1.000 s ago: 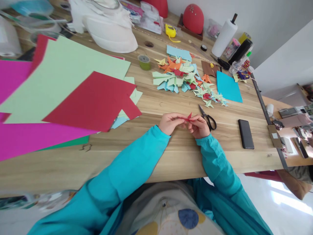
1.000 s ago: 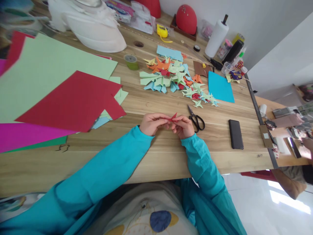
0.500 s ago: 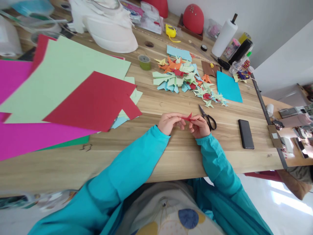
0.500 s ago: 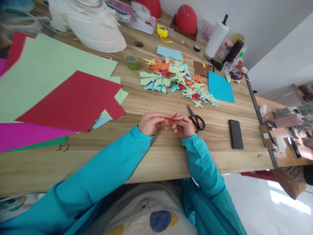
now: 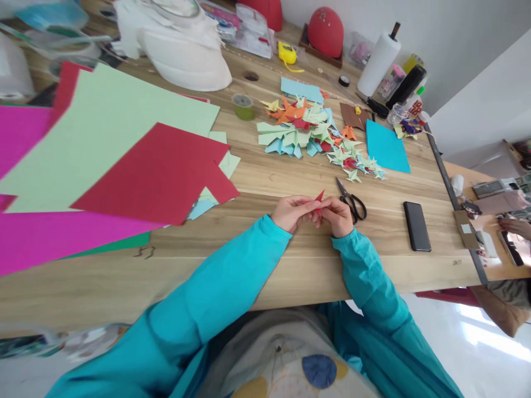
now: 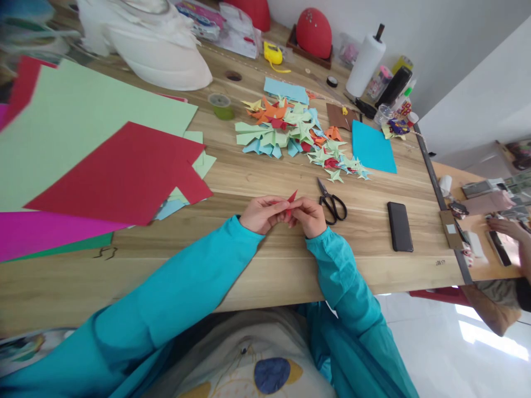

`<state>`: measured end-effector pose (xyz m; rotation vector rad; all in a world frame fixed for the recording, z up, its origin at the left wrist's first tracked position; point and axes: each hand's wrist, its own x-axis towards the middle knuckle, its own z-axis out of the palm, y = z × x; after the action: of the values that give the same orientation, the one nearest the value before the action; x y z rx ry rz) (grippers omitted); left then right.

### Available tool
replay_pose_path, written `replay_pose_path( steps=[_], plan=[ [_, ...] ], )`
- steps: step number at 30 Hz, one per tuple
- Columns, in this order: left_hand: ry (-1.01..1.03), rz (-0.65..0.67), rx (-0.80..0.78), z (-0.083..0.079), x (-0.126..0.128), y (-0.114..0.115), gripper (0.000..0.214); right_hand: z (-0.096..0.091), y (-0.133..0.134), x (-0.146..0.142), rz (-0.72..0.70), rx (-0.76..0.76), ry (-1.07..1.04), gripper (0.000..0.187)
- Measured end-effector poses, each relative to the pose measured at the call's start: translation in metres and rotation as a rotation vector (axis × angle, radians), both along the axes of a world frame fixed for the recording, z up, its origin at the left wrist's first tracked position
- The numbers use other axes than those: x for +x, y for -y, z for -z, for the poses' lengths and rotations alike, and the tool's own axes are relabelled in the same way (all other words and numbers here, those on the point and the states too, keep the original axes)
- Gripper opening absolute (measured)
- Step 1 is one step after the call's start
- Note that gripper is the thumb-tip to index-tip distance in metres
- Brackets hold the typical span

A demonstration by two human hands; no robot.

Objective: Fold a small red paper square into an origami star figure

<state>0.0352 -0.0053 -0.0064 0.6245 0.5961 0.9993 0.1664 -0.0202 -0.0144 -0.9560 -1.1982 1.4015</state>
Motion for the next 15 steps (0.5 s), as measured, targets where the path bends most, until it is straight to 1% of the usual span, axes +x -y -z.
replay_pose_path(
  steps=[3,6,9,15],
  plan=[
    [0.013,-0.004,-0.039,-0.002,0.000,0.000,0.029,-0.003,0.001,-0.001,-0.009,0.015,0.029,0.014],
    [0.014,-0.001,-0.044,-0.003,-0.001,0.000,0.030,-0.005,0.001,-0.001,-0.002,0.005,0.065,0.020],
    [0.001,-0.009,-0.045,0.000,-0.002,0.000,0.030,-0.004,0.001,-0.001,0.000,0.006,0.071,0.022],
    [-0.007,-0.016,-0.051,0.008,-0.003,-0.001,0.029,-0.002,0.001,-0.002,0.010,0.036,0.055,0.018]
  ],
)
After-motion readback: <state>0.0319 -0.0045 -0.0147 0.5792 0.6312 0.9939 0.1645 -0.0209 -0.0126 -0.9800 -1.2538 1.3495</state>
